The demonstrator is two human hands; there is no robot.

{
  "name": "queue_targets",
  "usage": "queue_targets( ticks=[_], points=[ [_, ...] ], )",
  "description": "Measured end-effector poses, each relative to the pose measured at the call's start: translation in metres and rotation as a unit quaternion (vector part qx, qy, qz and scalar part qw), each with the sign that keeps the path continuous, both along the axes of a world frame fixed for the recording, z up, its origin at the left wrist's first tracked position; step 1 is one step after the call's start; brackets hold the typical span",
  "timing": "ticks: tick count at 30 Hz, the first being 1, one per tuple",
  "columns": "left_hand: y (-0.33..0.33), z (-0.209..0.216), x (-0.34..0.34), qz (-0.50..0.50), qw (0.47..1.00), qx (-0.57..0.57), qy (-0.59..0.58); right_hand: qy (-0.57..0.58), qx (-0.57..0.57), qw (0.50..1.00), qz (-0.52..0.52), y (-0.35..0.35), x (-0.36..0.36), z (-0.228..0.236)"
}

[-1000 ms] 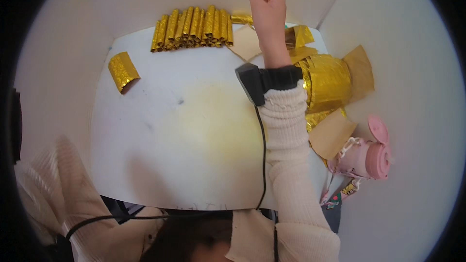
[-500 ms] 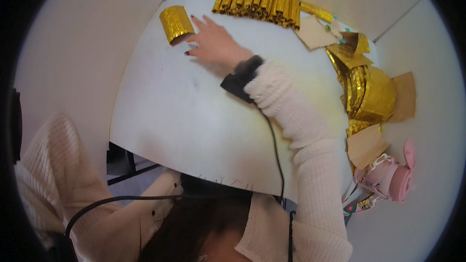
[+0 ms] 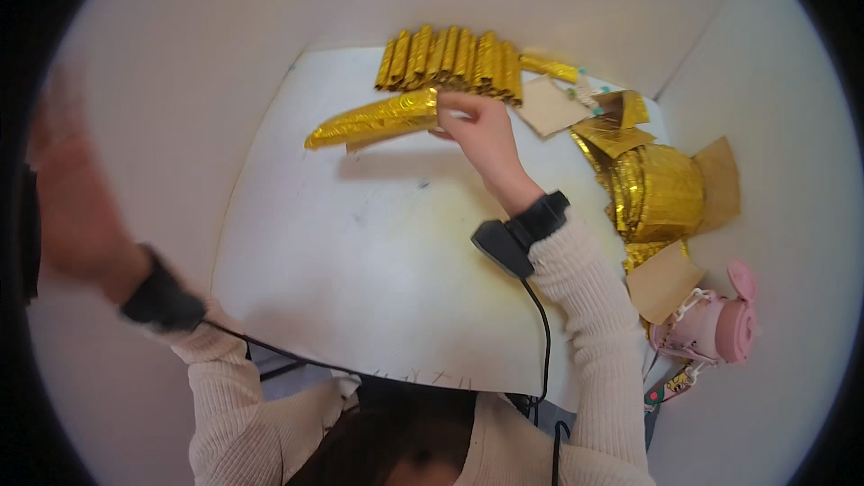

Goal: Folding and stacking gold-colored metallic paper packaging on a table.

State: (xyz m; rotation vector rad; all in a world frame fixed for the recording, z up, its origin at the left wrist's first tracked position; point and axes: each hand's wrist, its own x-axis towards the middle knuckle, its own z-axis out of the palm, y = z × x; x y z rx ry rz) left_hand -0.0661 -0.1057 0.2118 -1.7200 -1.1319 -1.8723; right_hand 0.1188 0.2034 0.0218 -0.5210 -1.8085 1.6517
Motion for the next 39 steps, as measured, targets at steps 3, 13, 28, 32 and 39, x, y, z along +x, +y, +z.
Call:
queue_targets(
  ticks=[3, 13, 28, 32, 39],
  points=[
    [0.115, -0.076, 0.025, 0.008, 0.951, -0.285, 0.117, 0.013, -0.079, 0.997, -0.02, 0.006, 0.042, 0.007],
    [0.182, -0.181, 0.003, -0.164, 0.809, -0.464, -0.32, -0.062, -0.07, 0.996, 0.01, 0.005, 0.071, 0.011],
    [0.16, -0.255, -0.1, 0.006, 0.822, -0.206, -0.532, -0.079, -0.085, 0.993, 0.001, 0.012, 0.067, -0.044],
    [0.159, -0.206, -0.085, 0.191, 0.885, -0.134, -0.403, -0.101, -0.064, 0.993, -0.011, 0.008, 0.065, -0.036],
    [0.162, -0.184, 0.029, -0.119, 0.829, -0.545, 0.041, -0.212, 0.068, 0.974, 0.052, 0.003, 0.069, -0.027]
  ],
)
